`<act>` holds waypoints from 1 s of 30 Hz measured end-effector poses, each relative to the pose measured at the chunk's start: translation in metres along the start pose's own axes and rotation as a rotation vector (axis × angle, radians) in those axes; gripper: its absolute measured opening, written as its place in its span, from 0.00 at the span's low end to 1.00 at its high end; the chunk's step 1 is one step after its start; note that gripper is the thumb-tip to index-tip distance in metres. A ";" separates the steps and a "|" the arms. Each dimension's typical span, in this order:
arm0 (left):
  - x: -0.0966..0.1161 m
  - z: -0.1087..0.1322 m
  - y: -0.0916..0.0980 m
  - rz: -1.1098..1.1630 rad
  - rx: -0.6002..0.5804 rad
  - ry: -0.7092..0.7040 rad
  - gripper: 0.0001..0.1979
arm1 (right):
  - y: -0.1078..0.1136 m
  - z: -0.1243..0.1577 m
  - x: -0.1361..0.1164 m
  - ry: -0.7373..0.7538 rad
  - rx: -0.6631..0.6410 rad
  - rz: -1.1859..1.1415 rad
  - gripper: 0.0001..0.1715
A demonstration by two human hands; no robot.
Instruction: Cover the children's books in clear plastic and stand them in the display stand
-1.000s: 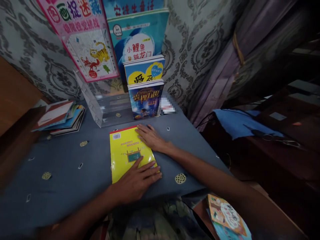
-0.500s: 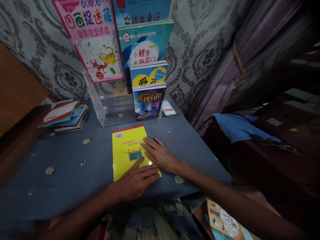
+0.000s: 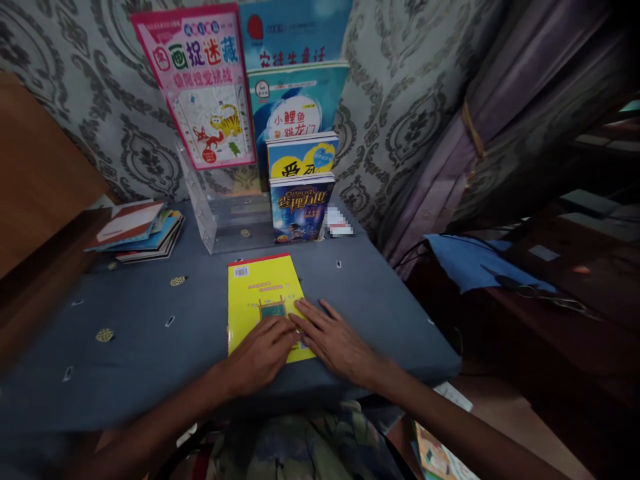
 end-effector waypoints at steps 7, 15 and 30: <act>-0.089 0.017 0.011 -0.174 0.073 0.274 0.20 | 0.006 -0.001 -0.002 0.013 -0.009 -0.011 0.26; -0.154 0.032 0.030 -0.236 0.003 0.520 0.28 | 0.005 0.006 0.000 0.012 -0.006 -0.088 0.40; -0.020 0.110 0.020 -0.304 -0.004 0.170 0.38 | 0.008 0.015 -0.011 0.009 -0.045 -0.108 0.40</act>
Point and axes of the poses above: each hand's wrist, its own z-axis away from the middle knuckle, its own y-axis out of the back of the hand, x = y × z, the point moved 3 cm from there along -z, towards the middle knuckle, and after that the axes turned 7 degrees about y, right-handed, at the moved point
